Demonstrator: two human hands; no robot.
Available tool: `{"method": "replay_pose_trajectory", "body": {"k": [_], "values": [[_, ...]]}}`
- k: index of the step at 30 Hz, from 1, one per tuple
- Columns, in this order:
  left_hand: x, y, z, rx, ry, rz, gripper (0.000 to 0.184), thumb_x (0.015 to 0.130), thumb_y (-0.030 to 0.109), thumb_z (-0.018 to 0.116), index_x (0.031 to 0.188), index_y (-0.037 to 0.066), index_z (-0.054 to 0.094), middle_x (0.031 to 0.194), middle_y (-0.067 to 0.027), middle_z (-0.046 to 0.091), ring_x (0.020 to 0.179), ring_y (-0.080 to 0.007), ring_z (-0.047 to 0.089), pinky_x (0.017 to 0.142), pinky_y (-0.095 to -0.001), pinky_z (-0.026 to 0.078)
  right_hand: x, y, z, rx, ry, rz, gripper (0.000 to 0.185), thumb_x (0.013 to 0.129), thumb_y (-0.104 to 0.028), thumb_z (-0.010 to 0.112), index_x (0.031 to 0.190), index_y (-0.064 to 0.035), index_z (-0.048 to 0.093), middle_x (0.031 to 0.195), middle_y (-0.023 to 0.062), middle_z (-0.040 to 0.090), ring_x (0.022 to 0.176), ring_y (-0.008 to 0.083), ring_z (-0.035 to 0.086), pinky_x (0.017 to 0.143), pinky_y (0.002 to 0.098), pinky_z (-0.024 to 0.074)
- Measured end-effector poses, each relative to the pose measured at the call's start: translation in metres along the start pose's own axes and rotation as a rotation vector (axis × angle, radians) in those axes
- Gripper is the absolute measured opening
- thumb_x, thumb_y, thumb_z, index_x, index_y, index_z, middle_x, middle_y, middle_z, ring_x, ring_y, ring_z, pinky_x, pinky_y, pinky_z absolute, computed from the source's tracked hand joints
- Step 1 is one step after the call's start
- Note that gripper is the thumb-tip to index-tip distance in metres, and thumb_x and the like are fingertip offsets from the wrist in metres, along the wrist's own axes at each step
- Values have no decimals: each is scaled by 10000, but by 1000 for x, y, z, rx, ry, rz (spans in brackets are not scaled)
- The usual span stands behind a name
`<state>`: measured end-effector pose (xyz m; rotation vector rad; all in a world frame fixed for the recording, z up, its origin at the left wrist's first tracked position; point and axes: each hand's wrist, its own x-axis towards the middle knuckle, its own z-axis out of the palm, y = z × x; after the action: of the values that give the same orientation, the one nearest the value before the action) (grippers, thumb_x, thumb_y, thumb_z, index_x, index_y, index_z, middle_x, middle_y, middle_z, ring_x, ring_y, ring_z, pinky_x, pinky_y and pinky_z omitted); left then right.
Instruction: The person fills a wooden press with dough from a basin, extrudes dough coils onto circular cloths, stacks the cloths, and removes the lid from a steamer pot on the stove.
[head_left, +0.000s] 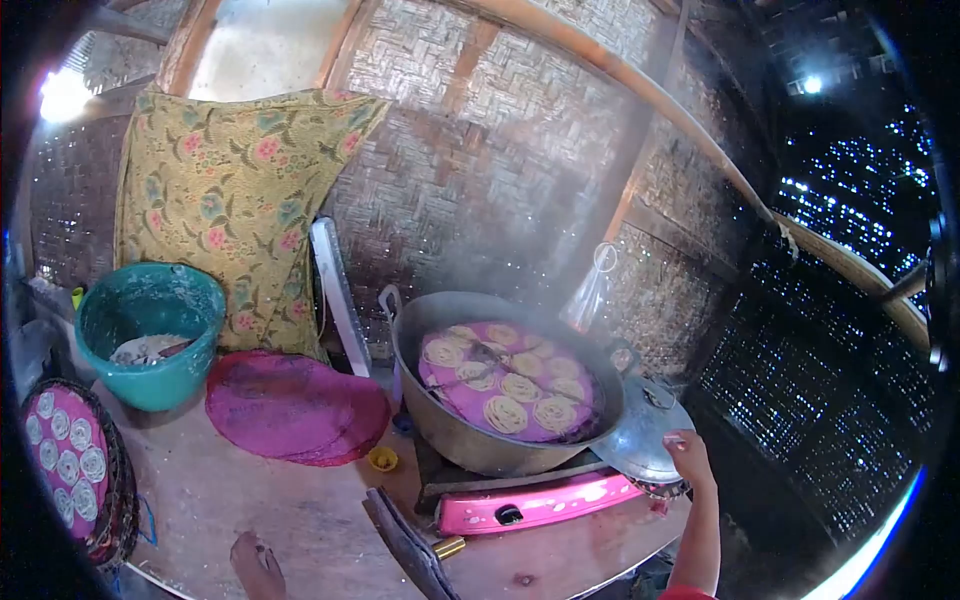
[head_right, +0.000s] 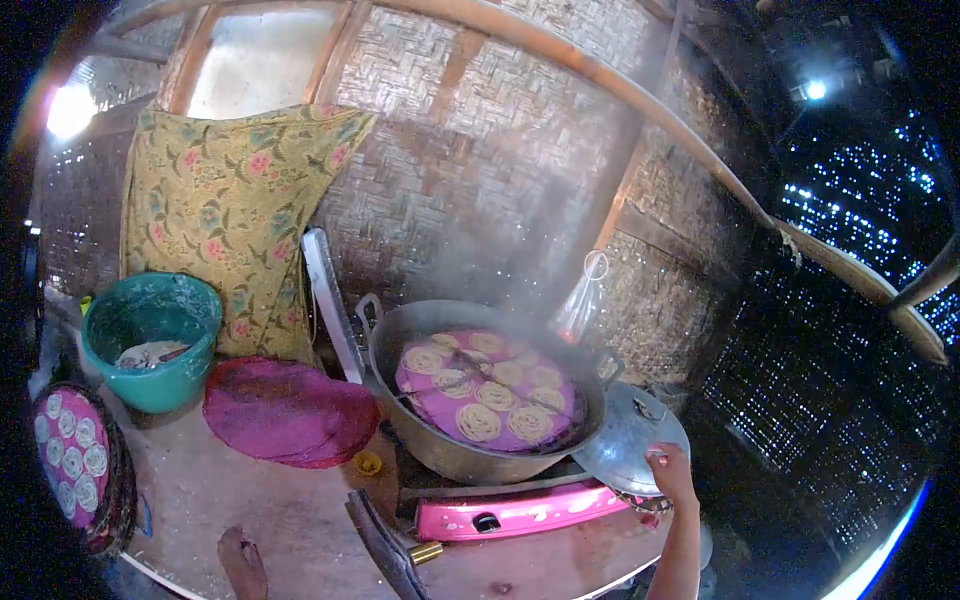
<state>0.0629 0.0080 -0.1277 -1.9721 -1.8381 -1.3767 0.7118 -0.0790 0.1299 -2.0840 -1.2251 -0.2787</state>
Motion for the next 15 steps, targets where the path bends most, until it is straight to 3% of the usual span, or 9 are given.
{"method": "replay_pose_trajectory", "body": {"k": [3, 5, 8, 15], "values": [[0, -3, 3, -23, -47, -32, 335, 842, 119, 619, 1135, -28, 548, 1107, -213, 569, 981, -364, 553, 885, -408, 445, -9, -7, 0, -20, -35, -8, 249, 804, -175, 643, 989, -11, 673, 1012, 155, 638, 919, 262, 631, 806, 348, 497], [0, -9, 8, -169, -212, -263, 332, 774, 22, 590, 1093, -11, 504, 1087, -190, 533, 1008, -329, 513, 906, -375, 401, -10, -12, -1, -19, -49, -28, 239, 798, -152, 653, 992, -14, 668, 1039, 161, 616, 917, 274, 626, 801, 345, 501], [7, 1, -3, -175, -139, -231, 320, 844, 125, 622, 1117, -27, 554, 1090, -205, 579, 976, -348, 555, 888, -411, 437, -13, -31, -8, -38, -62, -51, 227, 790, -130, 664, 989, -20, 667, 1053, 167, 599, 913, 284, 621, 791, 341, 504], [19, 9, -13, -176, -117, -186, 288, 831, 112, 637, 1075, -23, 565, 1072, -197, 584, 961, -337, 555, 872, -399, 443, 1, -82, -24, -35, 25, -79, 206, 787, -125, 667, 967, -24, 675, 986, 163, 620, 908, 276, 620, 766, 341, 486]]}}
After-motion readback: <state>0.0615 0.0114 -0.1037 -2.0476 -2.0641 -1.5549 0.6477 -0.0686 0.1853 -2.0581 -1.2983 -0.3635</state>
